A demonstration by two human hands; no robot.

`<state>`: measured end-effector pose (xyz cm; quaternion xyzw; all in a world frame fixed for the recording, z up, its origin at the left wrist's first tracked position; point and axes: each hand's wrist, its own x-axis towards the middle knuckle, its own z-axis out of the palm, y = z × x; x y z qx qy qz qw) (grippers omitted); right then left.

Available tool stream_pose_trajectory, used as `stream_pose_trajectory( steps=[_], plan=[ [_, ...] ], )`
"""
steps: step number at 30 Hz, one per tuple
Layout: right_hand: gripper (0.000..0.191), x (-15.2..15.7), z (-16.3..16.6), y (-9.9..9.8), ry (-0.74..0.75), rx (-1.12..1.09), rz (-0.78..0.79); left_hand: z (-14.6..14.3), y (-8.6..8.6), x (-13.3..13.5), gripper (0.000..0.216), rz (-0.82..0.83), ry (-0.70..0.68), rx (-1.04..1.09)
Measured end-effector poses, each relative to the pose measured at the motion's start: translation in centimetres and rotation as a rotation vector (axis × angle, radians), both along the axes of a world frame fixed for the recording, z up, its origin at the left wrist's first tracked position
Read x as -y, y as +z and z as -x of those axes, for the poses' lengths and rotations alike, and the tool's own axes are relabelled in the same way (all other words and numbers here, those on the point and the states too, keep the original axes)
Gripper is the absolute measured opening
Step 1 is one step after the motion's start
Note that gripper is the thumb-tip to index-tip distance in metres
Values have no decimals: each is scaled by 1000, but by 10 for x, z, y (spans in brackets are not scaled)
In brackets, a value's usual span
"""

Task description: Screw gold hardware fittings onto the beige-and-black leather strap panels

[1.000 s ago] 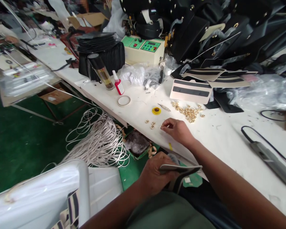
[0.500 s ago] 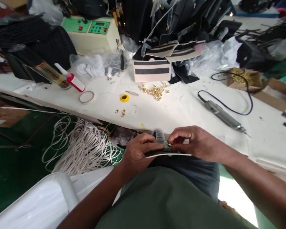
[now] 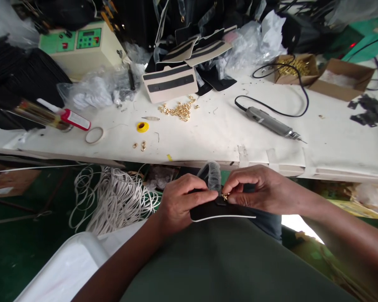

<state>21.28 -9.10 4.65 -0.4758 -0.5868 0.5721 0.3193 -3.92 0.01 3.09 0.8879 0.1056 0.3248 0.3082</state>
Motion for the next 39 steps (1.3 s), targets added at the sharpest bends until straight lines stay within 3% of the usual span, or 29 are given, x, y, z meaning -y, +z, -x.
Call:
stream_pose_trajectory(
  steps=[10,16,29,36,39],
  plan=[
    [25,2,-7,-4,-6,-222,190,-8,8,3,18,12,-44,-58],
    [26,2,4,-8,-161,-191,122,-8,4,2,19,2,-45,-54],
    [18,1,9,-9,-117,-234,226,-9,1,-2,18,110,-34,-12],
    [17,-2,13,-12,-82,-136,76,-6,-1,-2,20,95,-56,-33],
    [17,-1,12,-14,-89,-172,125,-7,-2,-2,19,97,-48,-27]
  ],
)
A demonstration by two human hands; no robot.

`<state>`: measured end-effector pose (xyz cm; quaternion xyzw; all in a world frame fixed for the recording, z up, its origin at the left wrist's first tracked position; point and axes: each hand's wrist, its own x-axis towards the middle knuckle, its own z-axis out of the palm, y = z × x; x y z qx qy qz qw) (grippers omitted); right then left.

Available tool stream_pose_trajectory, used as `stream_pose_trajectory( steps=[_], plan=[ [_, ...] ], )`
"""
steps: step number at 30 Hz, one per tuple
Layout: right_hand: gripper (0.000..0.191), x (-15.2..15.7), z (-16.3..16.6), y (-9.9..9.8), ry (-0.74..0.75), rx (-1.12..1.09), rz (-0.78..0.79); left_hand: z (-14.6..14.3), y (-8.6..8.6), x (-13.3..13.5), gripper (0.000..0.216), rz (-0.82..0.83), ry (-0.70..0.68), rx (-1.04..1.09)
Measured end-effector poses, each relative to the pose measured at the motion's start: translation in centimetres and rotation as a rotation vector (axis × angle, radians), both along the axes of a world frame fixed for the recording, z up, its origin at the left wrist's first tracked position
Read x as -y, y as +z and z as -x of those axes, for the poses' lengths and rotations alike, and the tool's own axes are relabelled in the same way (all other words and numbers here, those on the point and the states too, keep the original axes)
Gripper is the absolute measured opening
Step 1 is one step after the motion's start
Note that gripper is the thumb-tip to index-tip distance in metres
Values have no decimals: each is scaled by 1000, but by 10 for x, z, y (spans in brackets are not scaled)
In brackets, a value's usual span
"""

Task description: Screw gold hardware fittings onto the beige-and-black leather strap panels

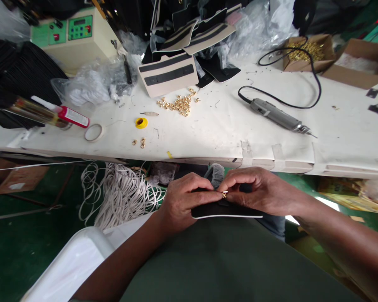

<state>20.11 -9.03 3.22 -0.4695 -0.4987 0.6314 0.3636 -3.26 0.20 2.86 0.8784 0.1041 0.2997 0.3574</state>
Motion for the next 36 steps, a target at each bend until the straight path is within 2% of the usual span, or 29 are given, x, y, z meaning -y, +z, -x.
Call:
stream_pose_trajectory(
  steps=[4,8,12,15,22,25,30,36],
  plan=[
    [26,2,-3,-1,16,-99,120,-1,0,0,15,10,8,9],
    [28,2,-5,-1,-16,-100,99,-2,1,1,15,4,-1,-5],
    [21,2,-11,1,-36,11,-51,-2,5,2,19,-12,-6,-8],
    [19,3,-15,7,3,129,-162,-1,7,4,21,-59,-7,8],
    [17,2,-17,23,91,238,-257,4,4,7,18,-205,19,1],
    [16,2,-17,25,113,294,-350,4,5,6,18,-216,2,-18],
    [21,2,-18,31,155,481,-599,1,8,4,17,-221,-24,-58],
    [21,3,-17,37,226,682,-693,-1,7,2,19,-233,-53,-78]
  ],
)
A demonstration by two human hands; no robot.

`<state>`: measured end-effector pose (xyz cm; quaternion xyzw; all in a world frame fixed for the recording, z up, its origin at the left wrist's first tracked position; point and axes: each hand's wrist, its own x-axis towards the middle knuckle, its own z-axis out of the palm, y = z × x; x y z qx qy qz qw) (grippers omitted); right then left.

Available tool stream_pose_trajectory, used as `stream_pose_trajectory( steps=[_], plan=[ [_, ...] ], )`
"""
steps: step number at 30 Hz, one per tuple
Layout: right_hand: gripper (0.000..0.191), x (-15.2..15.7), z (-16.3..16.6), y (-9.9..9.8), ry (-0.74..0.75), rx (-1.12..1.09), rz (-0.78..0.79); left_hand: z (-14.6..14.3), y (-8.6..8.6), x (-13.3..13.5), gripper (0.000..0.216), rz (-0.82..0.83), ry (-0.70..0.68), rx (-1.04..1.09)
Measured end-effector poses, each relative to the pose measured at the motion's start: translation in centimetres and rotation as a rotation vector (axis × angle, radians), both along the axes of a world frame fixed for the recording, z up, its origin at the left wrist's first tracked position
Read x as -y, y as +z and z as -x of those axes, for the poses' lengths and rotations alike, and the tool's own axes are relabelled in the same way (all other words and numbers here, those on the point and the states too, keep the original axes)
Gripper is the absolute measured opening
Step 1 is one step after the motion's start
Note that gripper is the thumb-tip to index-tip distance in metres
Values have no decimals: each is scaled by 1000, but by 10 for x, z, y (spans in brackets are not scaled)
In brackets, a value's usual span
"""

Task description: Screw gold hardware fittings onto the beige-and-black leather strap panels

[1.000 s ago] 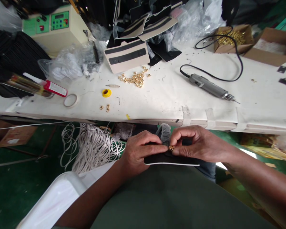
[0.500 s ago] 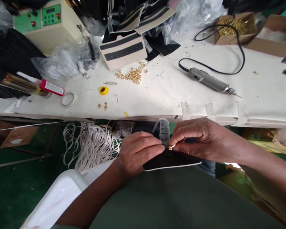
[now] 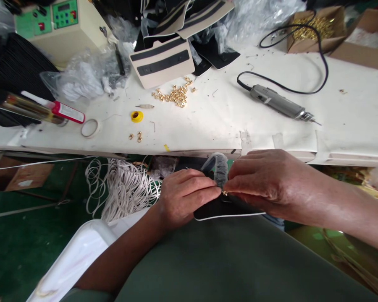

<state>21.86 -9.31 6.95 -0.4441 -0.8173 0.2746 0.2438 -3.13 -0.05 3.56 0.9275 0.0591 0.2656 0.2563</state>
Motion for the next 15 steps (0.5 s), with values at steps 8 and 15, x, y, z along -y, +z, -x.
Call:
stream_pose_trajectory(
  steps=[8,15],
  plan=[
    [19,-2,-3,-2,68,10,-47,-5,0,3,17,60,-12,7],
    [24,-4,-7,0,119,38,-82,-11,1,6,16,81,-2,35]
  ],
)
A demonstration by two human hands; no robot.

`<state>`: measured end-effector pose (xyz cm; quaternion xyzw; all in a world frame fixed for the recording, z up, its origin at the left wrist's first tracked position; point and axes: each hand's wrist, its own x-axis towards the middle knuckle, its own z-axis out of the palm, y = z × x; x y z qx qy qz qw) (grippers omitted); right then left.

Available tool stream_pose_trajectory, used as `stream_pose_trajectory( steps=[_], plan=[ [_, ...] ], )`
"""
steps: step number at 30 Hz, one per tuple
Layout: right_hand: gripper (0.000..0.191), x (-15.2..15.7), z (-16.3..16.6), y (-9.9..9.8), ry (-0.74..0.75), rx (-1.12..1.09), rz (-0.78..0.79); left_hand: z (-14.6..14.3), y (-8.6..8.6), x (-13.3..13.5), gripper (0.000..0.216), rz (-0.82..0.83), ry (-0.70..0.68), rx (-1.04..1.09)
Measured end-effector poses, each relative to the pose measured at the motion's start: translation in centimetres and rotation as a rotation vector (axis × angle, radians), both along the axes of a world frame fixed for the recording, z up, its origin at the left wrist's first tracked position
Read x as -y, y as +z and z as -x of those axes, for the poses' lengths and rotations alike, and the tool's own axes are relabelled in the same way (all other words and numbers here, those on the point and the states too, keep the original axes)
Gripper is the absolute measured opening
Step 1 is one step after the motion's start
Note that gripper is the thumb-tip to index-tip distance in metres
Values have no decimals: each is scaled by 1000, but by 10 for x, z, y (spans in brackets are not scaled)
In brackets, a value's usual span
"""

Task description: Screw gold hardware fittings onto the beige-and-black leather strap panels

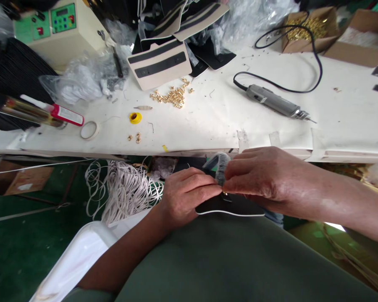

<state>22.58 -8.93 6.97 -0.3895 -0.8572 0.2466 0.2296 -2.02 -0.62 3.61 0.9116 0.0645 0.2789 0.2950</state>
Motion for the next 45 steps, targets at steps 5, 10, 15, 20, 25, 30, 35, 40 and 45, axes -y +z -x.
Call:
stream_pose_trajectory(
  steps=[5,10,15,20,25,30,35,40,45],
  plan=[
    [23,-2,-5,2,48,29,2,-3,2,1,15,2,-14,-13],
    [24,-2,-4,1,25,-2,-8,-4,4,1,13,27,-11,-7],
    [29,2,-3,-7,-53,-106,42,-4,3,2,22,66,7,2],
    [17,3,-4,-12,-110,-182,67,-6,2,1,13,76,16,29],
    [13,4,-2,-12,-159,-170,69,-7,2,-1,18,76,12,37],
    [19,8,-3,-4,-185,-265,244,-6,2,1,18,76,52,30],
    [30,13,-9,0,-130,-311,392,-5,0,2,20,62,64,22],
    [25,23,5,-10,-294,-209,270,-5,-2,3,21,62,81,29],
    [12,29,17,-21,-308,-216,84,-5,0,5,20,64,72,18]
  ],
)
